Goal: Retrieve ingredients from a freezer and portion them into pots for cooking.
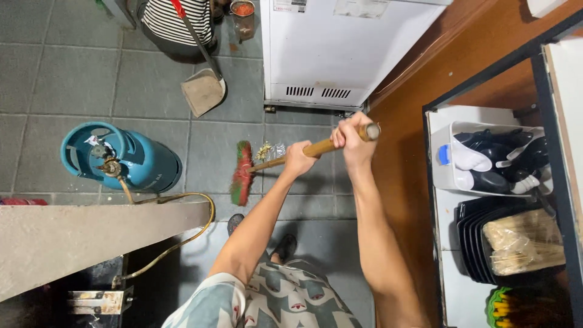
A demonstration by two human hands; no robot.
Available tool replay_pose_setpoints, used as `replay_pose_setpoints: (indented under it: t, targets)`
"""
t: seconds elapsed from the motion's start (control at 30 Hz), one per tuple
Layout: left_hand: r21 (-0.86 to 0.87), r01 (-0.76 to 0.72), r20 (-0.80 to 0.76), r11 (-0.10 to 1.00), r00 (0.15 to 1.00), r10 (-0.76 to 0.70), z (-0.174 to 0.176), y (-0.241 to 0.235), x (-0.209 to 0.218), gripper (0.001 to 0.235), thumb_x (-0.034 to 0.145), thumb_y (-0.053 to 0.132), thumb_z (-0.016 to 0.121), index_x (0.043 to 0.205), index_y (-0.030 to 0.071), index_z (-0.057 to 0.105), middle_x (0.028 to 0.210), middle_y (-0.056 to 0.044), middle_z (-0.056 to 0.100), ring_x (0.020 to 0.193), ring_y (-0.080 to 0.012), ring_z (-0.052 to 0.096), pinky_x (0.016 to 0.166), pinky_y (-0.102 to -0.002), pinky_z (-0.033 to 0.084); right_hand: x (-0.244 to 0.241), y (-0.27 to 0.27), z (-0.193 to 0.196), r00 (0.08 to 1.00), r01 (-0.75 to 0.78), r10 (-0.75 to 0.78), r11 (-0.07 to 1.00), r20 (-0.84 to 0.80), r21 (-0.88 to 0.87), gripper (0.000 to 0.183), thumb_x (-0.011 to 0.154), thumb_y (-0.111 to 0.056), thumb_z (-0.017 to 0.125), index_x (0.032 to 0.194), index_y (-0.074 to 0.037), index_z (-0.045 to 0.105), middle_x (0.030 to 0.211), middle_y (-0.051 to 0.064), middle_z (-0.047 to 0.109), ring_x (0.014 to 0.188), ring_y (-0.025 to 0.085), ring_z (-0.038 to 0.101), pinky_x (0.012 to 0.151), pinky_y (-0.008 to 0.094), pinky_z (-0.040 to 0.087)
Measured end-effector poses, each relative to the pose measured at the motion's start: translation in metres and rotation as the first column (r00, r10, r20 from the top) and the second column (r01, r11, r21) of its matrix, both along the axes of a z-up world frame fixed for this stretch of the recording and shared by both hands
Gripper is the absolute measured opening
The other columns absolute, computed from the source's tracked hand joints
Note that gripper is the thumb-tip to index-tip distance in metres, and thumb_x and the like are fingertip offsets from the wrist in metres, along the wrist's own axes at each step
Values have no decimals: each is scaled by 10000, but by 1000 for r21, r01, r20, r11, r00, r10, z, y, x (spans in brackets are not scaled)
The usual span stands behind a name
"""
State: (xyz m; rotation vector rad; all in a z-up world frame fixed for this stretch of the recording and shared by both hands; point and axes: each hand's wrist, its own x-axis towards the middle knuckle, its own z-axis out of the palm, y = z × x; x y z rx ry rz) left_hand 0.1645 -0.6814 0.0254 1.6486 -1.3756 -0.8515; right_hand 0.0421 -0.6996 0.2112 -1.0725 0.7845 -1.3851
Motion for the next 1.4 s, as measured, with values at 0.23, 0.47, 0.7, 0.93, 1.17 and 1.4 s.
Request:
replay_pose_setpoints:
  t: [0.23, 0.47, 0.7, 0.93, 1.17, 1.4]
  targets:
    - [-109, -142, -135, 984, 983, 127, 18, -32, -10, 207, 721, 198, 823, 801, 72, 679, 753, -170, 694, 742, -364, 684, 680, -440, 526, 12, -32, 29, 991, -133, 129, 986, -46, -97, 293, 935, 115, 525, 723, -55, 415, 617, 64, 493, 508, 139, 459, 515, 317, 419]
    - [-322, 45, -93, 946, 992, -79, 75, -58, 21, 176, 715, 126, 797, 822, 58, 674, 823, -171, 675, 804, -385, 659, 729, -454, 525, 29, -44, 80, 997, -39, 50, 983, 57, -180, 241, 947, 86, 514, 763, -49, 438, 631, 62, 484, 508, 133, 429, 527, 328, 422]
    - [-324, 133, 148, 937, 985, -89, -4, -88, 71, 259, 632, 190, 842, 767, 58, 664, 796, -150, 694, 801, -402, 650, 710, -495, 503, 66, -60, -5, 964, 226, -212, 971, 161, -76, 242, 929, 85, 516, 792, -96, 432, 646, 49, 497, 537, 146, 486, 558, 345, 475]
    - [24, 284, 62, 959, 957, -285, -44, -96, 92, 266, 701, 281, 842, 771, 76, 687, 808, -182, 707, 817, -391, 705, 727, -471, 555, 85, -48, -42, 900, 422, -426, 905, -96, -57, 203, 993, 44, 583, 857, -76, 490, 691, 59, 553, 624, 171, 556, 647, 334, 492]
    - [54, 324, 38, 944, 944, -327, -53, -107, 31, 254, 693, 251, 850, 777, 63, 701, 818, -206, 701, 829, -432, 675, 714, -475, 538, 23, -71, -61, 967, 247, -250, 967, 47, 59, 295, 988, 26, 519, 745, -98, 406, 609, 36, 466, 534, 152, 458, 594, 338, 471]
    - [46, 206, -111, 977, 973, -200, 0, -158, -20, 221, 695, 185, 811, 795, 40, 677, 764, -217, 664, 749, -414, 672, 688, -441, 532, -19, -145, -28, 999, 48, -48, 999, -6, 7, 341, 983, 81, 527, 738, -92, 364, 622, 25, 433, 526, 132, 450, 599, 328, 463]
